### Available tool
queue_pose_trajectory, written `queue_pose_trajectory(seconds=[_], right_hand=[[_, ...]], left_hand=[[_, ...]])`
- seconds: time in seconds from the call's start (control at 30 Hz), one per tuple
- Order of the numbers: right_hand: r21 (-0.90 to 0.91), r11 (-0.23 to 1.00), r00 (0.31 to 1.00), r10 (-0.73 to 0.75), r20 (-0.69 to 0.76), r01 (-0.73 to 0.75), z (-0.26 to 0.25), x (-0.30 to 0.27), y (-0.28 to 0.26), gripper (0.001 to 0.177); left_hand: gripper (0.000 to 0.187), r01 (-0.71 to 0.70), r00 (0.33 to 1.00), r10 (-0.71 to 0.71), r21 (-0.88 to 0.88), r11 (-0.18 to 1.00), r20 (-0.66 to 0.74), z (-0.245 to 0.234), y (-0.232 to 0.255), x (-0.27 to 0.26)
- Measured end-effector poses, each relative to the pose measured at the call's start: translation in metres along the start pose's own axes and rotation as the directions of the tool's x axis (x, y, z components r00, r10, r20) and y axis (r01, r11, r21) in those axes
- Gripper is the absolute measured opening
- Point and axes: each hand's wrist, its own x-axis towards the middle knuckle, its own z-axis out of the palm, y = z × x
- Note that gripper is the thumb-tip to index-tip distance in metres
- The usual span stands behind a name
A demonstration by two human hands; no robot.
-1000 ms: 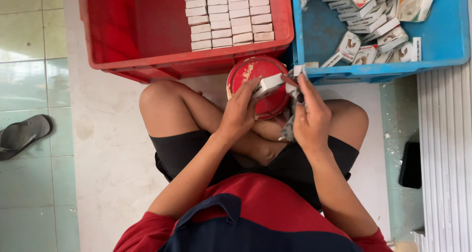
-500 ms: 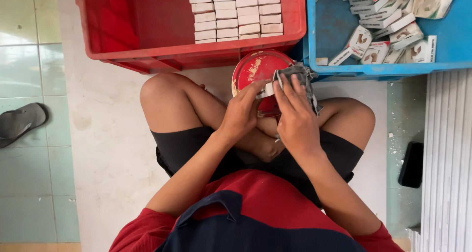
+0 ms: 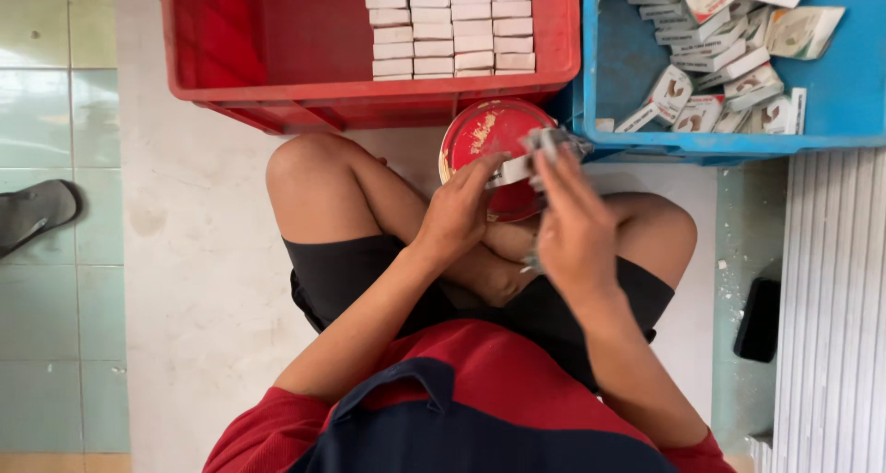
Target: The person wipes small boxes with a cloth and stacks them inside a red plastic crate while sitting on the floor.
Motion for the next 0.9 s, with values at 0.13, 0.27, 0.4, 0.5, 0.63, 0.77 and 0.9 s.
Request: queue_pose_trajectory(seconds=[0.13,0.27,0.4,0.5,0.63,0.77,0.9], right_hand=[[-0.137,0.981,0.991,-0.135,0.002,0.134,0.038,-0.016,-0.032,0.054],[-0.127,0.985,0.993,-0.12,0.005,0.12,0.044,-0.016,-0.023,0.053],[-0.033,0.995,0.995,-0.095,0.032,0.096,0.024,-0.007,0.008,0.056],[0.107,0.983,0.974,-0.167,0.152,0.152,-0.005,0.0,0.031,0.07],[0.1,0.987,0.963,-0.145,0.228,0.125,-0.058,0.009,0.028,0.077],[-0.086,0.992,0.931,-0.054,0.362,0.091,-0.092,0.002,0.02,0.07],[-0.399,0.913,0.809,0.166,0.564,0.091,-0.039,-0.028,0.093,0.074]], left_hand=[[0.047,-0.011,1.0,0.011,0.008,1.0,-0.019,0.006,-0.016,-0.007],[0.051,0.016,0.999,-0.017,-0.041,0.999,-0.028,-0.006,-0.011,-0.008],[0.054,0.005,0.998,-0.007,-0.025,1.0,-0.067,-0.013,-0.006,-0.006],[0.06,0.052,0.996,-0.038,0.182,0.982,-0.079,-0.018,-0.012,-0.018],[0.055,0.111,0.992,-0.106,0.068,0.992,-0.064,-0.019,-0.001,-0.015],[0.052,0.134,0.987,-0.14,-0.072,0.988,-0.083,-0.018,0.005,-0.014],[0.043,0.061,0.993,-0.089,-0.319,0.946,-0.073,-0.029,0.025,-0.009]])
